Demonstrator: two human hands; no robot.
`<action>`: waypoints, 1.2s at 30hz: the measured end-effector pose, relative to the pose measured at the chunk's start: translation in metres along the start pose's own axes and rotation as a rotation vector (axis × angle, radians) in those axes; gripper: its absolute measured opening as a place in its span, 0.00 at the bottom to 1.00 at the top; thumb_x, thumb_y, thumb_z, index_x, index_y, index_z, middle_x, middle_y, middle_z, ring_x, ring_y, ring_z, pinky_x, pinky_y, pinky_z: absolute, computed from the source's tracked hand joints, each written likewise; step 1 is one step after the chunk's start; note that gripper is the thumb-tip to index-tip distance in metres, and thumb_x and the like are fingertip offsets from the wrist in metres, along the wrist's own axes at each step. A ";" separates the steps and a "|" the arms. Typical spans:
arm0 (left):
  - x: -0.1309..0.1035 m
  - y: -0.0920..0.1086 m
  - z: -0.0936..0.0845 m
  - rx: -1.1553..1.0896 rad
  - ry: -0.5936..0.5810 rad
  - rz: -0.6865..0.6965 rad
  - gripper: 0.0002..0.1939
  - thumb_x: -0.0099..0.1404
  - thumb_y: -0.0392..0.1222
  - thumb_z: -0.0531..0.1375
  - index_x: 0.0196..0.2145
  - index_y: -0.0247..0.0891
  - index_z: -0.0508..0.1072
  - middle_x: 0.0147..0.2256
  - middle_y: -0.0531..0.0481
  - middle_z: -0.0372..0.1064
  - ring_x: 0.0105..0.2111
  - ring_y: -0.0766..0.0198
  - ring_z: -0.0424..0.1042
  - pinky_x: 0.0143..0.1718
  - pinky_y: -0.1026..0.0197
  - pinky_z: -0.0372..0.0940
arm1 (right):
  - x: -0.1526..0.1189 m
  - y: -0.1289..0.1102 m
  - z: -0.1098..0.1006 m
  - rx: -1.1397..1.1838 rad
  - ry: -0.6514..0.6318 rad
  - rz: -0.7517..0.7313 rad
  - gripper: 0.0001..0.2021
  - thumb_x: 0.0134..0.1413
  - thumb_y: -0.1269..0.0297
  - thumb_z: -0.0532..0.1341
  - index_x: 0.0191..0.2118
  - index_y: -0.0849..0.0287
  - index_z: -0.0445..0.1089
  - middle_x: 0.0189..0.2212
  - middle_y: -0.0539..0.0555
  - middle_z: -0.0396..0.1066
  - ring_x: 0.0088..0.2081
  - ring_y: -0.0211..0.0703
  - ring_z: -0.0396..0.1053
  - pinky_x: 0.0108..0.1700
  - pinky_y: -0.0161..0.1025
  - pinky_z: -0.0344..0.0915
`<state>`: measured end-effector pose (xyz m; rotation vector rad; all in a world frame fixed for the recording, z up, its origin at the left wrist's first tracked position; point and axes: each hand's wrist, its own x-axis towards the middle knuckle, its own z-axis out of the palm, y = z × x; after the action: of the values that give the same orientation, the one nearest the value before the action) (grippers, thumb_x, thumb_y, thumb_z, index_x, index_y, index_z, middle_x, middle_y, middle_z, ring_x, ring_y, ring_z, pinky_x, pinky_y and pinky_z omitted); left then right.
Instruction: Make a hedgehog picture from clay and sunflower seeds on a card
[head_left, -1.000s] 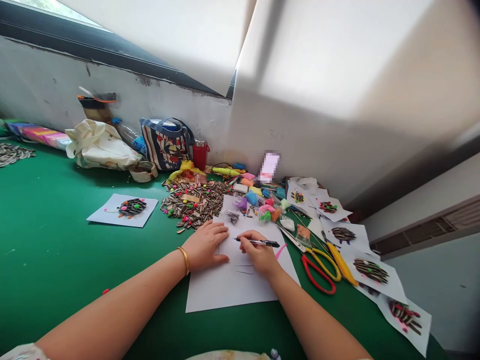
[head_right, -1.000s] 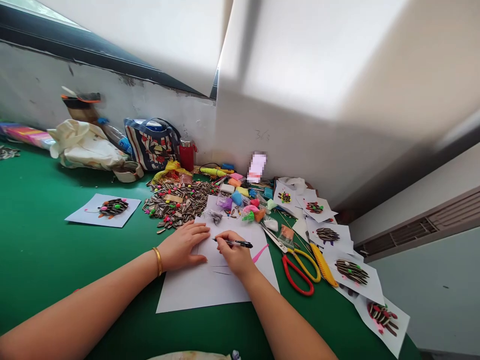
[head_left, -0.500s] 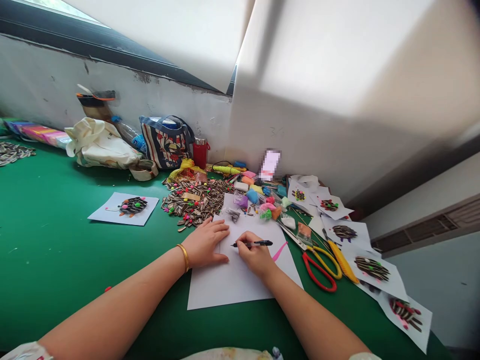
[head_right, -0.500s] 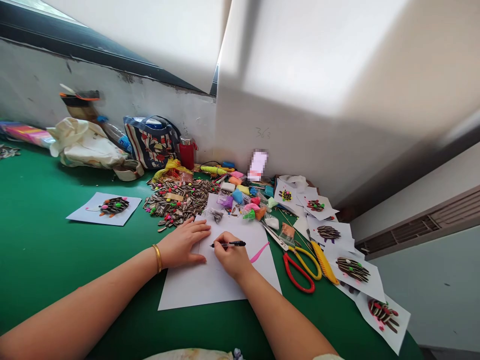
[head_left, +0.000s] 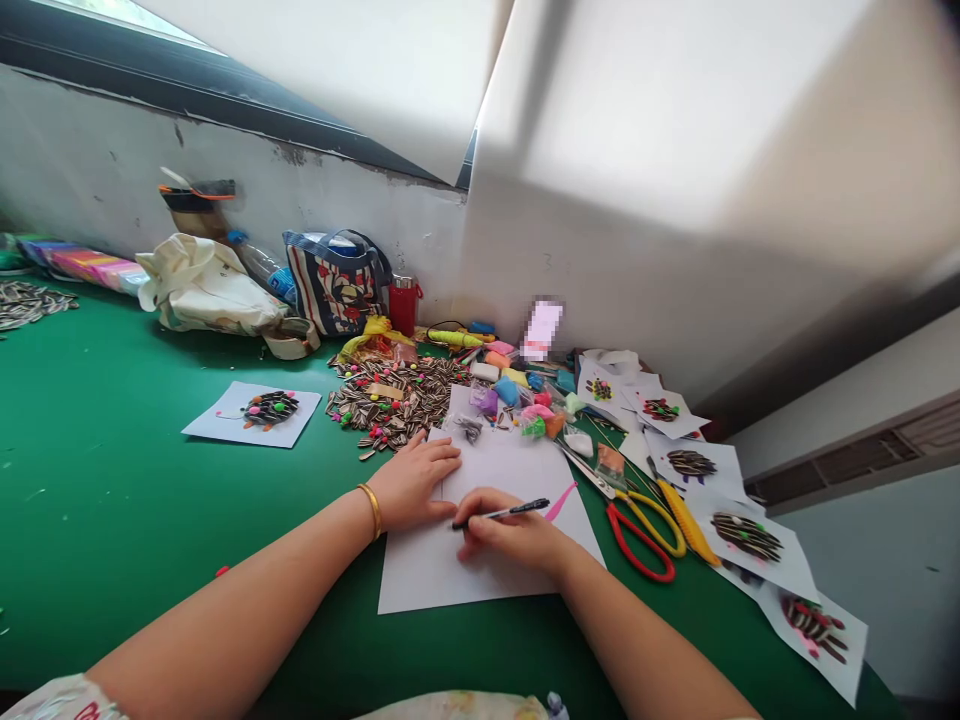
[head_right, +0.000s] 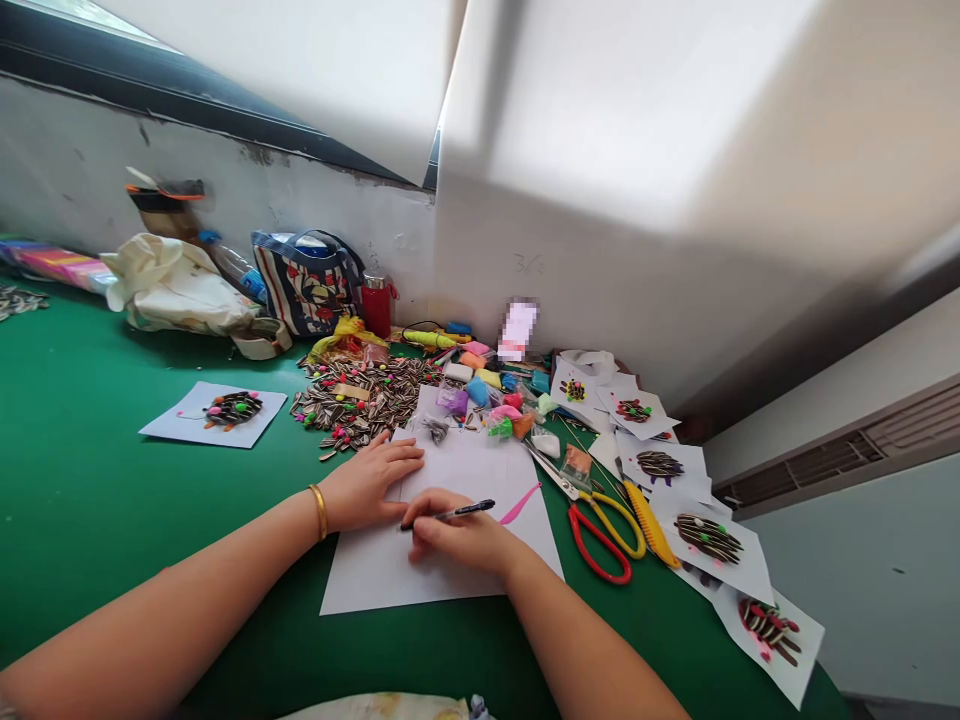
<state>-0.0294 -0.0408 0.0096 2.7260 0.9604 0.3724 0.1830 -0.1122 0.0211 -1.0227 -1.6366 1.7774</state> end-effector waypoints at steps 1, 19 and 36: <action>0.000 0.000 0.000 -0.001 -0.004 -0.003 0.30 0.58 0.55 0.63 0.55 0.42 0.67 0.58 0.44 0.63 0.62 0.51 0.54 0.65 0.42 0.36 | -0.003 0.000 0.000 0.065 -0.122 0.058 0.11 0.56 0.57 0.59 0.40 0.58 0.67 0.28 0.49 0.69 0.32 0.40 0.73 0.37 0.39 0.68; 0.000 -0.002 0.001 -0.023 0.010 0.013 0.34 0.54 0.57 0.65 0.56 0.42 0.67 0.58 0.43 0.63 0.63 0.48 0.54 0.65 0.42 0.38 | 0.024 0.018 0.001 -0.487 0.596 -0.184 0.05 0.53 0.64 0.56 0.28 0.57 0.64 0.24 0.47 0.65 0.27 0.38 0.62 0.30 0.35 0.58; 0.000 -0.002 -0.002 -0.022 -0.039 0.011 0.37 0.54 0.60 0.64 0.57 0.42 0.65 0.60 0.42 0.61 0.64 0.49 0.51 0.65 0.42 0.36 | 0.022 0.019 0.000 -0.598 0.617 -0.175 0.05 0.53 0.65 0.55 0.27 0.56 0.65 0.25 0.48 0.67 0.28 0.38 0.63 0.31 0.35 0.58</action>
<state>-0.0316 -0.0392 0.0104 2.7093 0.9267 0.3290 0.1725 -0.0969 -0.0014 -1.4442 -1.7829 0.7327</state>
